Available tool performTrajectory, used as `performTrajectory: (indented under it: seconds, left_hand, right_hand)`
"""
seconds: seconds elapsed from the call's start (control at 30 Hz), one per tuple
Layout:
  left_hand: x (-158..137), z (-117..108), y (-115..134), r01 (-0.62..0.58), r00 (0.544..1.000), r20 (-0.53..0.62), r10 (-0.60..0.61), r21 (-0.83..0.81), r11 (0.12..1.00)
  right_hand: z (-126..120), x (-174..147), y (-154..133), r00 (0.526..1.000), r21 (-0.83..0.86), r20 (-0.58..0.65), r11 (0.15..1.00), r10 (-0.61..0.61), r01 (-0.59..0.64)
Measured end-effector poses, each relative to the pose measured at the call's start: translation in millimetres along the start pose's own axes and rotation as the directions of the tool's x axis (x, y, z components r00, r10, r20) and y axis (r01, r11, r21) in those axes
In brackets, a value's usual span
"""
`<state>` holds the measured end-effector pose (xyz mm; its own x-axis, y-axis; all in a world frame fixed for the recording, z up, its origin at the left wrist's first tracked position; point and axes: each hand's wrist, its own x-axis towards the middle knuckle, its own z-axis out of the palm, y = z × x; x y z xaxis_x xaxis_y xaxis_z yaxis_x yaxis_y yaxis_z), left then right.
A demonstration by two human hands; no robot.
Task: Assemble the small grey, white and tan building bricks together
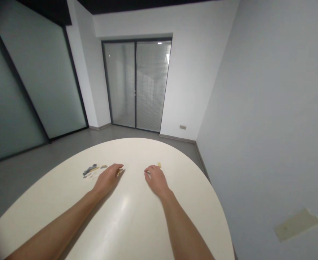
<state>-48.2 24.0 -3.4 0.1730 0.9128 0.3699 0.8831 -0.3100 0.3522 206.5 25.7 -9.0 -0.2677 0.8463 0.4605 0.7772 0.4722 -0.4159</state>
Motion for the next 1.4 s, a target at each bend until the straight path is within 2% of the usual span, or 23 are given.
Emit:
performTrajectory:
  seconds: [0.4,0.57,0.8,1.0,1.17,1.4]
  left_hand:
    - [-5.5,9.3,20.6,-0.185,0.974,0.096,0.205,-0.187,0.965]
    - [-7.1,8.3,25.4,-0.22,0.959,0.129,0.254,-0.236,0.947]
    - [-8.6,6.9,28.9,-0.301,0.93,0.117,0.348,-0.3,0.905]
    - [-8.9,6.8,30.9,-0.374,0.903,0.081,0.422,-0.334,0.865]
    - [-8.8,4.8,31.4,-0.368,0.911,0.065,0.407,-0.319,0.873]
    - [-8.0,5.0,30.7,-0.217,0.971,0.057,0.232,-0.2,0.956]
  right_hand:
    - [-3.2,0.7,-3.5,1.0,-0.008,0.006,1.0,-0.01,0.01]
    - [-5.4,-2.0,-12.9,0.995,0.029,0.051,0.996,-0.086,0.085]
    - [-2.8,-7.2,-28.1,0.98,0.11,0.12,0.983,-0.161,0.148]
    - [-1.7,-6.1,-27.2,0.984,0.141,0.134,0.985,-0.114,0.095]
    - [-1.8,-5.6,-26.8,0.986,0.163,0.122,0.982,-0.112,0.091]
    - [-3.6,-6.1,-28.4,0.986,0.201,0.116,0.975,-0.116,0.091]
